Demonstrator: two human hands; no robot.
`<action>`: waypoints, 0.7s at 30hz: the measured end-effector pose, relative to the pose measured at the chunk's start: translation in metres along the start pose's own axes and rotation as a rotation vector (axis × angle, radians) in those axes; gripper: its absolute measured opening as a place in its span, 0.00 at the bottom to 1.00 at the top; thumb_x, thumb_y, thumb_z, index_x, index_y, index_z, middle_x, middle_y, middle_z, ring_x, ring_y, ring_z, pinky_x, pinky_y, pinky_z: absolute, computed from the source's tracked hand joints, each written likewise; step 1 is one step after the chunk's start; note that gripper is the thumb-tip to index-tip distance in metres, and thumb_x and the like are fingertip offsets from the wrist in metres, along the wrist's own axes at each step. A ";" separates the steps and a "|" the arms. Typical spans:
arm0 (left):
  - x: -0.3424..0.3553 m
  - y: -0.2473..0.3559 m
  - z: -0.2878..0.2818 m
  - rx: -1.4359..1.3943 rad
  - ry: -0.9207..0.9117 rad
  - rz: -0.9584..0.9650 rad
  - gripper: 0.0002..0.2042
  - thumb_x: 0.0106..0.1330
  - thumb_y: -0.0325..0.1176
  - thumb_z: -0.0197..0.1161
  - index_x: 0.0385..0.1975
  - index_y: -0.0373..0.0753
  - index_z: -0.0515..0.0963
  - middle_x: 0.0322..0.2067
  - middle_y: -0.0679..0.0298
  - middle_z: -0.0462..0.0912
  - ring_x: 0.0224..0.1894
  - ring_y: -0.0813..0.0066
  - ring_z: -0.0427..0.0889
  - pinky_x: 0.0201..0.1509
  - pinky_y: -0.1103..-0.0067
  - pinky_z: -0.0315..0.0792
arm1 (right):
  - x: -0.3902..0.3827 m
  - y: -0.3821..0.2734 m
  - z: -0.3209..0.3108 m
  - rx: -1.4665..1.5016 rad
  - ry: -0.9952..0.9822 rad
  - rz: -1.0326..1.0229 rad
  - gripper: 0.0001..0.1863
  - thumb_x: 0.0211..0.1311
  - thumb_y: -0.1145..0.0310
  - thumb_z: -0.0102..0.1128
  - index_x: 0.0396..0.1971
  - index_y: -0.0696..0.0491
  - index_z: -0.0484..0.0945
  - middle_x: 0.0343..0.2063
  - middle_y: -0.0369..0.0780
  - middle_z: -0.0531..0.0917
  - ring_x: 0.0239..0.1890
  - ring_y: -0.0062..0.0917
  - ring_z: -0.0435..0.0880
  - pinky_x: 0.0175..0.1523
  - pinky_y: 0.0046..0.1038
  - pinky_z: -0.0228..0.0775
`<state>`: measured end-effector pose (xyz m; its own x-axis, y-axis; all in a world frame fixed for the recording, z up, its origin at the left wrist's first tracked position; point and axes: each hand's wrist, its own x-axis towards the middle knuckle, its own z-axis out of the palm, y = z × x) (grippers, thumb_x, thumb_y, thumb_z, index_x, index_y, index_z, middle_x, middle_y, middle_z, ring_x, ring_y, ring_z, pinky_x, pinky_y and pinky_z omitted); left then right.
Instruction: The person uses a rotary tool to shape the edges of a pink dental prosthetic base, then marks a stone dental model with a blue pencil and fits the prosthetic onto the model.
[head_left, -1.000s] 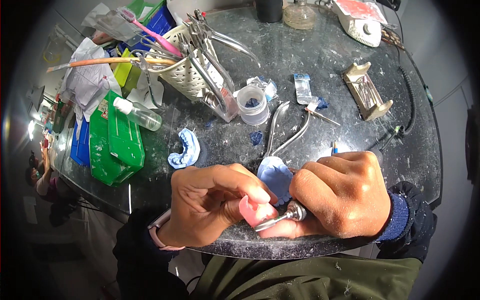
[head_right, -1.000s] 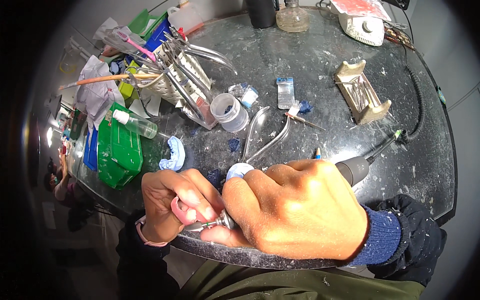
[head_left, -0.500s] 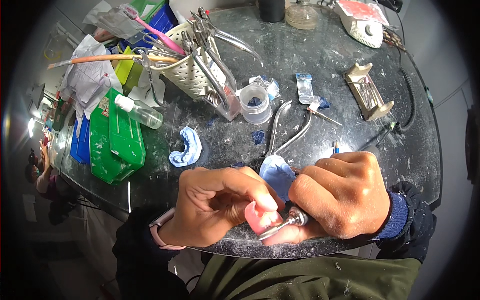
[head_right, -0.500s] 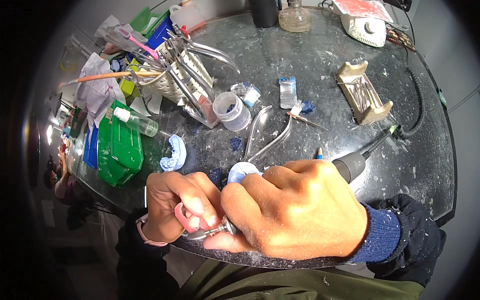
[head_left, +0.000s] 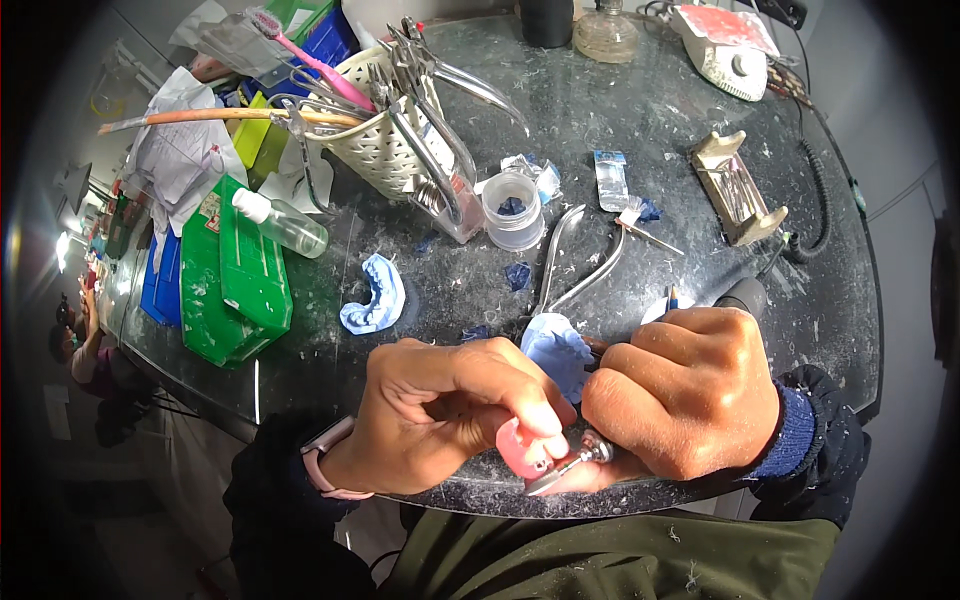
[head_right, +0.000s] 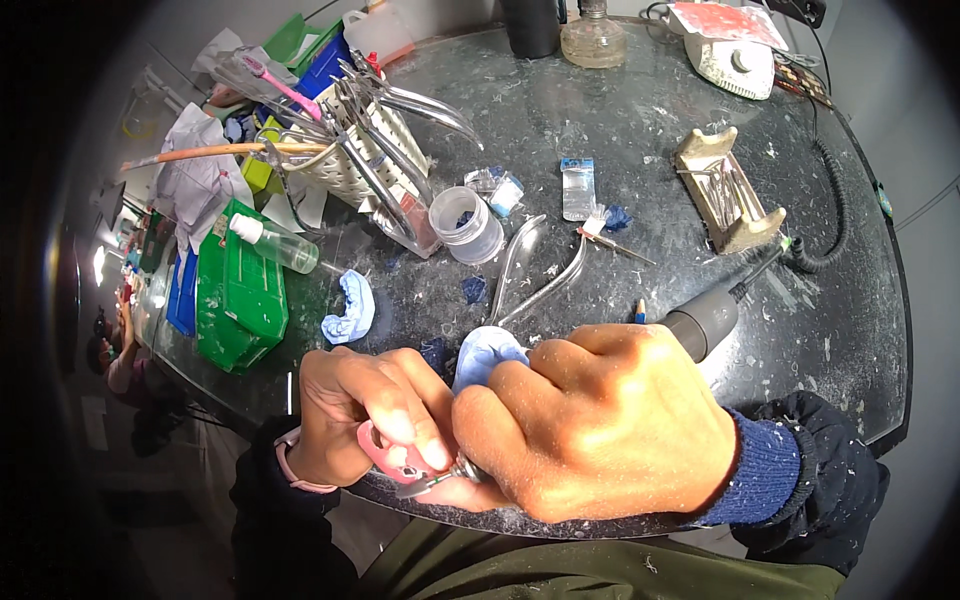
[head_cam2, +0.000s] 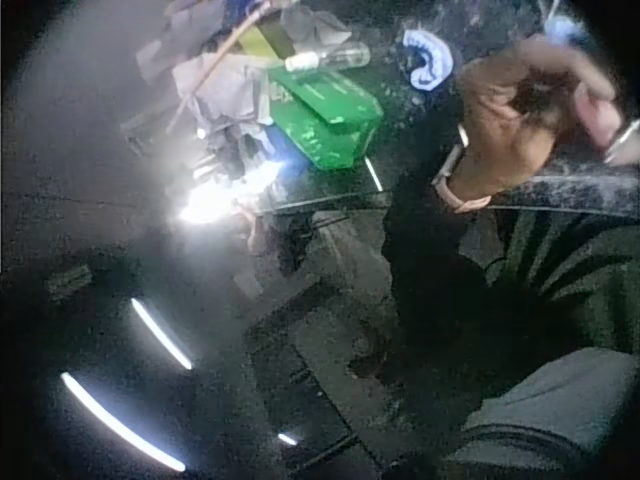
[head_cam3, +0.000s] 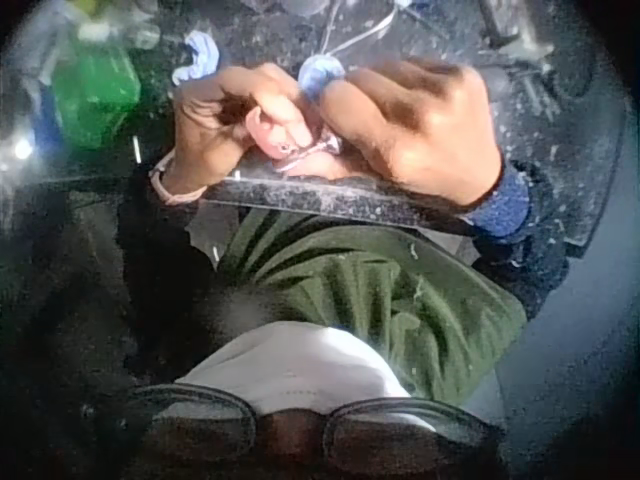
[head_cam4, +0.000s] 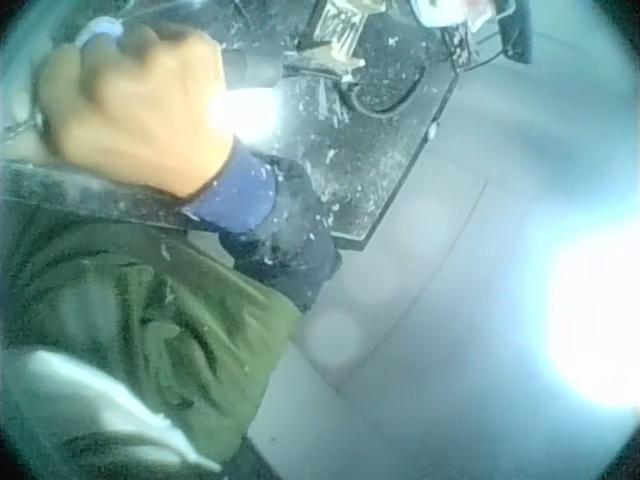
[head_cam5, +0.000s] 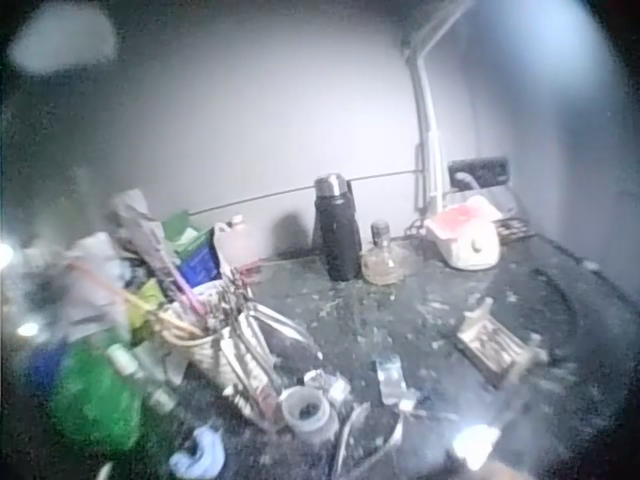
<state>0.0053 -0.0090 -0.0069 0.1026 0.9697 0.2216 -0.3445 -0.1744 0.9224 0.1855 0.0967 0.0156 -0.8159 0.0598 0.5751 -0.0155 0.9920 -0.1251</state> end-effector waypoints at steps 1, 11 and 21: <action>0.001 0.000 0.001 0.017 0.003 0.020 0.04 0.56 0.21 0.64 0.31 0.31 0.79 0.31 0.57 0.82 0.35 0.73 0.82 0.39 0.81 0.75 | 0.001 0.000 0.000 0.001 0.000 -0.001 0.29 0.42 0.42 0.68 0.12 0.50 0.65 0.08 0.31 0.63 0.08 0.18 0.67 0.13 0.20 0.56; 0.001 0.004 0.002 0.060 0.013 0.020 0.04 0.55 0.21 0.65 0.30 0.33 0.80 0.30 0.57 0.82 0.35 0.71 0.82 0.38 0.80 0.74 | 0.001 0.000 0.002 -0.006 0.056 -0.022 0.29 0.42 0.41 0.66 0.11 0.50 0.64 0.09 0.30 0.63 0.08 0.17 0.65 0.12 0.20 0.53; 0.001 0.005 0.001 0.117 0.039 0.099 0.05 0.60 0.24 0.62 0.33 0.31 0.79 0.30 0.54 0.81 0.34 0.72 0.82 0.37 0.81 0.75 | 0.004 -0.003 -0.005 -0.057 0.006 0.080 0.27 0.40 0.43 0.66 0.12 0.51 0.64 0.08 0.30 0.63 0.08 0.17 0.65 0.12 0.20 0.54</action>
<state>0.0046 -0.0095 -0.0020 0.0363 0.9525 0.3025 -0.2399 -0.2856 0.9278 0.1849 0.0945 0.0221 -0.8097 0.1394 0.5701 0.0826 0.9888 -0.1244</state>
